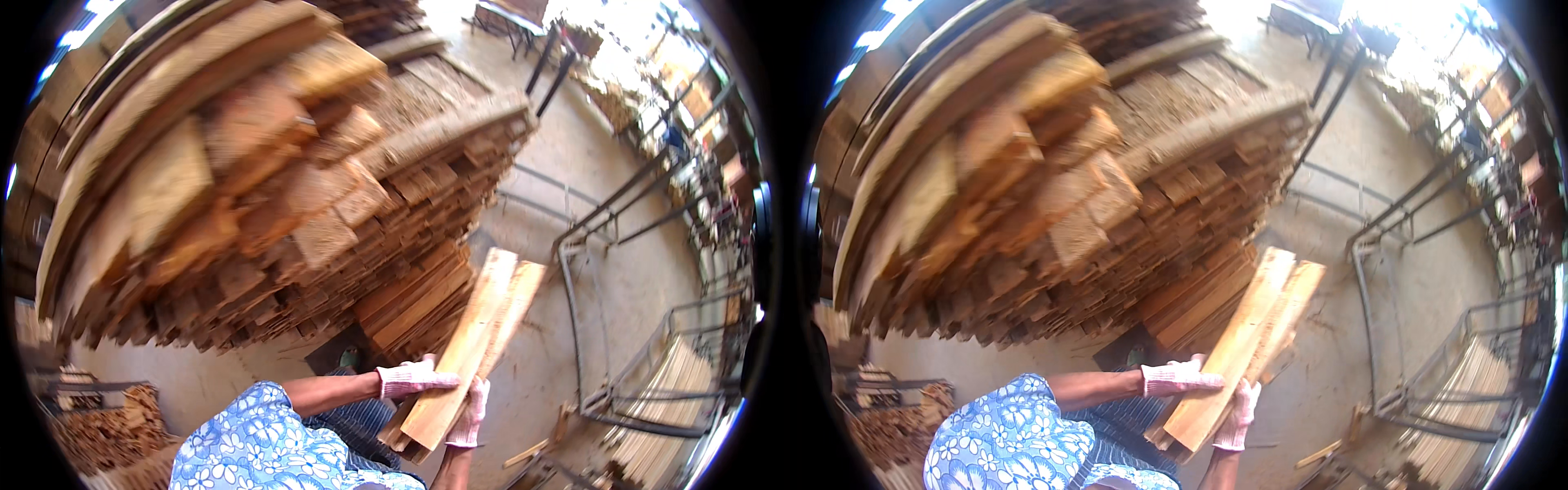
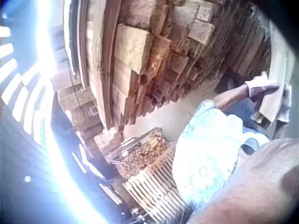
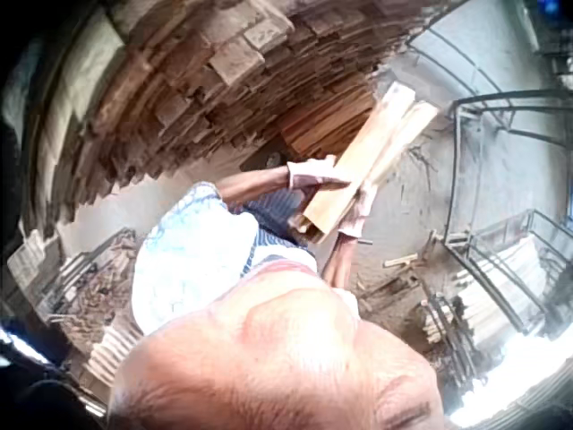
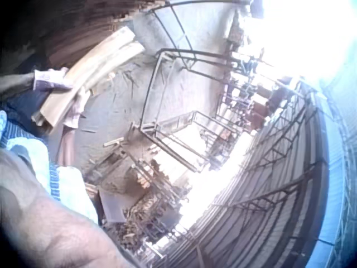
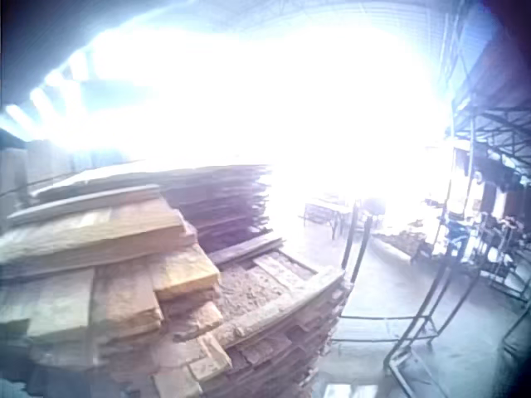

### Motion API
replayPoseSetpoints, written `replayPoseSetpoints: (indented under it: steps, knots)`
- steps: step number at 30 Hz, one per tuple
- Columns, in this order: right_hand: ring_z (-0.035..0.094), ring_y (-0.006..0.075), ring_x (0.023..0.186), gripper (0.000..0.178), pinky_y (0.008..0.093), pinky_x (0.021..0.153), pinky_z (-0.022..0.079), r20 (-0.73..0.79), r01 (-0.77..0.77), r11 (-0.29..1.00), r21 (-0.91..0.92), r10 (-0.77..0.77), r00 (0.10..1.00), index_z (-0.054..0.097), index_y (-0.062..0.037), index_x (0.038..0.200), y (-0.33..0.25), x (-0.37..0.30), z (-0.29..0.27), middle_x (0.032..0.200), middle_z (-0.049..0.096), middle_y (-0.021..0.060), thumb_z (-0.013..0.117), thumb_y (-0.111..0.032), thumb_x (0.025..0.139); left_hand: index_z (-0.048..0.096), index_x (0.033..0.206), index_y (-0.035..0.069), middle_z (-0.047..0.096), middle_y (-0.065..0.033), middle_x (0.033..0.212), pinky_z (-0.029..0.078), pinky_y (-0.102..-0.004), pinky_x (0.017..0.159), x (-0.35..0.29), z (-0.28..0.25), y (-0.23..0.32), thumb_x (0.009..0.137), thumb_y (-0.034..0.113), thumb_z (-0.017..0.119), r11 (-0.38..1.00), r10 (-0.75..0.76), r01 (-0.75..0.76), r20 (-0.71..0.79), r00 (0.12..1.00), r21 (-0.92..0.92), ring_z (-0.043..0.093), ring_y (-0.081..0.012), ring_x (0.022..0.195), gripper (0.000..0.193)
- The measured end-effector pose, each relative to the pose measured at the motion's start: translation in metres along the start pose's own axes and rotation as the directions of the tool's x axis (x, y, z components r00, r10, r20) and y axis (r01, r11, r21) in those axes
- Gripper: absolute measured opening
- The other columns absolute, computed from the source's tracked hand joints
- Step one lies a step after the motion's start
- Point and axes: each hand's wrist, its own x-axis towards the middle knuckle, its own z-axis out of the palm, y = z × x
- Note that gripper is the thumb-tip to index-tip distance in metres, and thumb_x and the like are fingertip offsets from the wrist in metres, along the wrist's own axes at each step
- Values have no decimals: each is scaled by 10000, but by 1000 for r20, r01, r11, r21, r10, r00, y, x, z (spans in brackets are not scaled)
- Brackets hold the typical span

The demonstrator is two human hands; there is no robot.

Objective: The person picks up wooden planks from a large pile and stacks them onto a vertical rack. They wear pink gloves and handle the planks by hand, arranging them in a neat stack within the rack.

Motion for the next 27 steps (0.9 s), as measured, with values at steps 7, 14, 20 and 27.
replayPoseSetpoints:
  steps: [7,14,20,27]
  knots:
    - [565,284,1218,691,434,1059,464,180,504,851,-148,-478,860,431,1,1470,-153,-52,105,1371,544,162,520,-507,1009,126,1601,14,508,-294,1450,410,-424,1150,-115,5,146,785,662,754,876,479,-461,-139,867,140,511,-374,1376,1216]
    - [548,260,1256,624,408,1064,451,593,775,624,-101,-588,550,459,-23,1468,-255,-95,237,1392,543,152,462,-485,1048,111,1578,-27,562,-275,1375,430,-398,1134,-288,-3,217,782,539,787,732,645,-671,-440,625,120,532,-333,1351,1188]
    - [673,226,1097,559,371,950,565,834,545,836,-68,-252,491,551,-43,1399,-263,-124,385,1272,658,132,490,-473,1047,289,1526,-74,603,-259,1310,525,-361,1014,-390,-48,206,728,698,744,741,517,-611,-817,254,279,647,-331,1175,1200]
    - [731,221,937,533,359,808,620,951,484,830,-279,171,256,590,-35,1337,-242,-94,535,1148,718,131,540,-466,1027,546,1377,-3,658,-192,1260,603,-469,898,-460,-162,190,752,567,833,635,562,-719,-808,178,283,689,-328,1095,893]
